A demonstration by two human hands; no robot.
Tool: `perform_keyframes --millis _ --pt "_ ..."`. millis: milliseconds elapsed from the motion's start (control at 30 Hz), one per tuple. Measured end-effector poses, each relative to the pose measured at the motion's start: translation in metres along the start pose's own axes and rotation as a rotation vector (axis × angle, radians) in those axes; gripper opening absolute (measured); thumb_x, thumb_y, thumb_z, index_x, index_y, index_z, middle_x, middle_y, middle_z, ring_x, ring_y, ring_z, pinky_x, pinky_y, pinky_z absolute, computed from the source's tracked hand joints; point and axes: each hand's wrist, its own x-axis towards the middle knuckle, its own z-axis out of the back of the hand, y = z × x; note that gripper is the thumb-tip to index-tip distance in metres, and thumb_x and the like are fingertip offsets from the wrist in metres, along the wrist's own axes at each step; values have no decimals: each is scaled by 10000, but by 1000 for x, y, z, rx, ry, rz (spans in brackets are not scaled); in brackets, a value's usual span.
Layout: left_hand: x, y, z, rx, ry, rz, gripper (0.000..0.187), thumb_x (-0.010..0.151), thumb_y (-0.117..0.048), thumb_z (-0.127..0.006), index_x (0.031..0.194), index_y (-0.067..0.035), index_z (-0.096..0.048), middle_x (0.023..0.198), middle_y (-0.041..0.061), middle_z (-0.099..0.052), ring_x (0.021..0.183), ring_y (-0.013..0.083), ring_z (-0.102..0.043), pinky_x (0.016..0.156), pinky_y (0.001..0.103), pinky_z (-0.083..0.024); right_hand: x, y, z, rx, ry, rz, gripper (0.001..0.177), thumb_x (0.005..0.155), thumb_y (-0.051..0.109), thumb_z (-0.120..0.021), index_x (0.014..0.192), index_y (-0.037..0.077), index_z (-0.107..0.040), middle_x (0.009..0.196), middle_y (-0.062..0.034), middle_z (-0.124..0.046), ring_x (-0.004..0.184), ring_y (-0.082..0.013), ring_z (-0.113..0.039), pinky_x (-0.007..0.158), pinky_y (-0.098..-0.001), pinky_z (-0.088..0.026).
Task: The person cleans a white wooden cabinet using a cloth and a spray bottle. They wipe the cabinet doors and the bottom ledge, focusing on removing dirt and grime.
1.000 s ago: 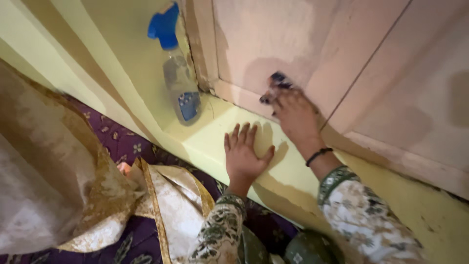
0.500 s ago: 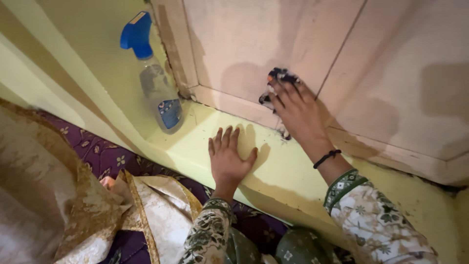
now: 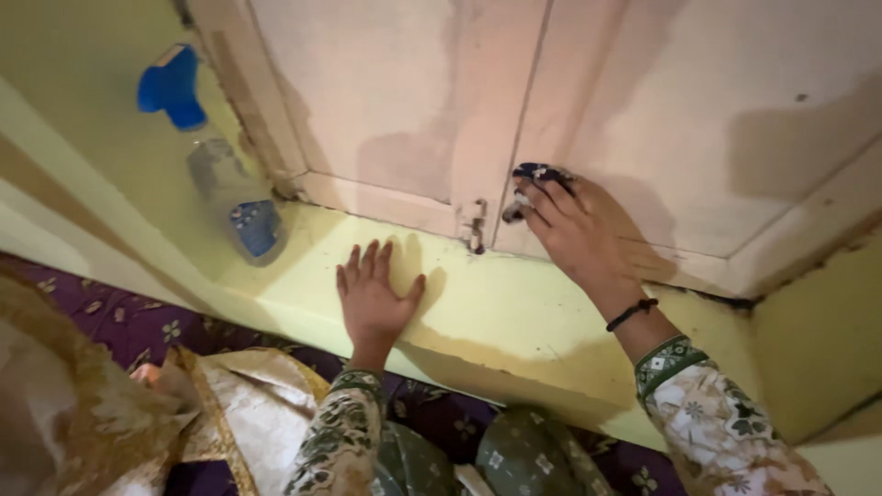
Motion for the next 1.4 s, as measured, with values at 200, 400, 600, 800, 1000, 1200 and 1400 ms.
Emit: perform_keyframes --millis 200,400,600,800,1000,1200,1400 --pt "1 -2 0 35 31 -31 870 830 -663 -604 1511 -136 -481 1586 127 -396 1516 344 -222 1212 561 -101 -35 22 -36 326 33 -144 448 836 31 -550 1262 89 -675 1544 -82 -515 1340 -315 -482 1011 -401 -483" --pt "2 -3 0 115 141 -18 831 851 -710 -557 1466 -152 -525 1608 132 -373 1522 351 -226 1218 595 -80 -62 79 -67 551 105 -368 372 823 -43 -596 1176 23 -692 1278 -152 -678 1159 -329 -617 1008 -438 -517" --pt "1 -5 2 123 153 -11 846 855 -731 -525 1476 -156 -519 1607 125 -384 1520 344 -255 1227 584 -79 -48 74 -47 693 358 -537 352 805 18 -639 1148 66 -707 1134 -141 -708 1081 -347 -635 928 -430 -537" --pt "2 -4 1 132 180 2 852 863 -744 -494 1488 -165 -500 1620 122 -356 1529 340 -233 1228 574 -61 -60 98 -41 653 130 -419 425 722 10 -659 1146 18 -690 1217 -179 -688 1114 -371 -613 951 -452 -513" --pt "4 -6 2 149 232 24 868 875 -751 -448 1517 -167 -453 1647 106 -300 1542 326 -181 1232 564 -36 -67 123 -32 626 41 -542 408 807 -9 -625 1207 63 -666 1260 -133 -655 1168 -360 -578 1003 -480 -467" --pt "7 -6 0 252 333 18 876 920 -755 -326 1576 -174 -334 1678 98 -200 1555 325 -99 1219 586 -7 -67 122 -35 615 143 -572 404 806 16 -645 1206 65 -662 1282 -150 -632 1176 -367 -546 992 -478 -441" --pt "10 -4 -5 310 416 19 868 942 -745 -291 1601 -181 -259 1695 97 -136 1561 333 -53 1219 605 -1 -68 124 -40 634 110 -613 382 802 26 -659 1182 65 -677 1277 -134 -646 1199 -367 -552 1013 -480 -440"
